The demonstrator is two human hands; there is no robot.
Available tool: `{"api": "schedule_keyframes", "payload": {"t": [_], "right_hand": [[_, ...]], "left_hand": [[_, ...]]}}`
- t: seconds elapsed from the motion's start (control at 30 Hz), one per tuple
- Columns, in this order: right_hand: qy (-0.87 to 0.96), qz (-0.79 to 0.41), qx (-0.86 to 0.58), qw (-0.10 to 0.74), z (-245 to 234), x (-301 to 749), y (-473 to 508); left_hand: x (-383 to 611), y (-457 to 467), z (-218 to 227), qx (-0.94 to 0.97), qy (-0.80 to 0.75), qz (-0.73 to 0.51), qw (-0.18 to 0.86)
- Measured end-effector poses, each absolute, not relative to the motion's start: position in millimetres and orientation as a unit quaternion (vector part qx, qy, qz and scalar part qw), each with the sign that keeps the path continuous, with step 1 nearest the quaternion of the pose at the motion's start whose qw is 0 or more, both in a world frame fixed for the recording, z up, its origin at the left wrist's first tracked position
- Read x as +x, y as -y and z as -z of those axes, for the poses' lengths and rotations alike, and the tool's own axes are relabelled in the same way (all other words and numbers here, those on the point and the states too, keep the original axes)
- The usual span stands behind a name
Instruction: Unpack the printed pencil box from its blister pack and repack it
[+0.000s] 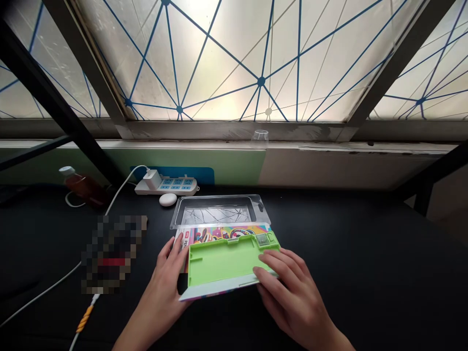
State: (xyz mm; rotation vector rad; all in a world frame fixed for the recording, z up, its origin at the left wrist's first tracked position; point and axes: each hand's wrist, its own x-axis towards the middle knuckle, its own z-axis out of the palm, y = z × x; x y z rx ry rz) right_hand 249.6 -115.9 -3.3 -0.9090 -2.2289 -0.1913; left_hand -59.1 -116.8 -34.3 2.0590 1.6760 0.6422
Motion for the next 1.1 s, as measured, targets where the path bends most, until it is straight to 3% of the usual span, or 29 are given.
{"api": "schedule_keyframes", "payload": {"t": [0.17, 0.5, 0.67, 0.87, 1.0, 1.1], "right_hand": [[0.796, 0.060, -0.497, 0.341, 33.5, 278.8, 146.7], [0.780, 0.051, -0.596, 0.183, 50.9, 272.5, 133.1], [0.781, 0.073, -0.578, 0.223, 56.0, 275.5, 137.1], [0.764, 0.036, -0.567, 0.305, 37.7, 266.2, 136.3], [0.797, 0.048, -0.528, 0.289, 4.6, 263.5, 99.5], [0.828, 0.012, -0.504, 0.247, -13.6, 260.8, 56.8]], "left_hand": [[-61.2, 116.0, 40.4, 0.747, -0.601, -0.210, 0.193], [-62.9, 114.0, 46.4, 0.749, -0.604, -0.222, 0.158], [-64.7, 114.0, 50.1, 0.758, -0.591, -0.231, 0.149], [-62.0, 116.5, 22.6, 0.783, -0.536, -0.310, 0.057], [-64.6, 86.0, -5.6, 0.762, -0.558, -0.327, 0.040], [-74.5, 48.7, -12.1, 0.739, -0.585, -0.323, 0.087]]}}
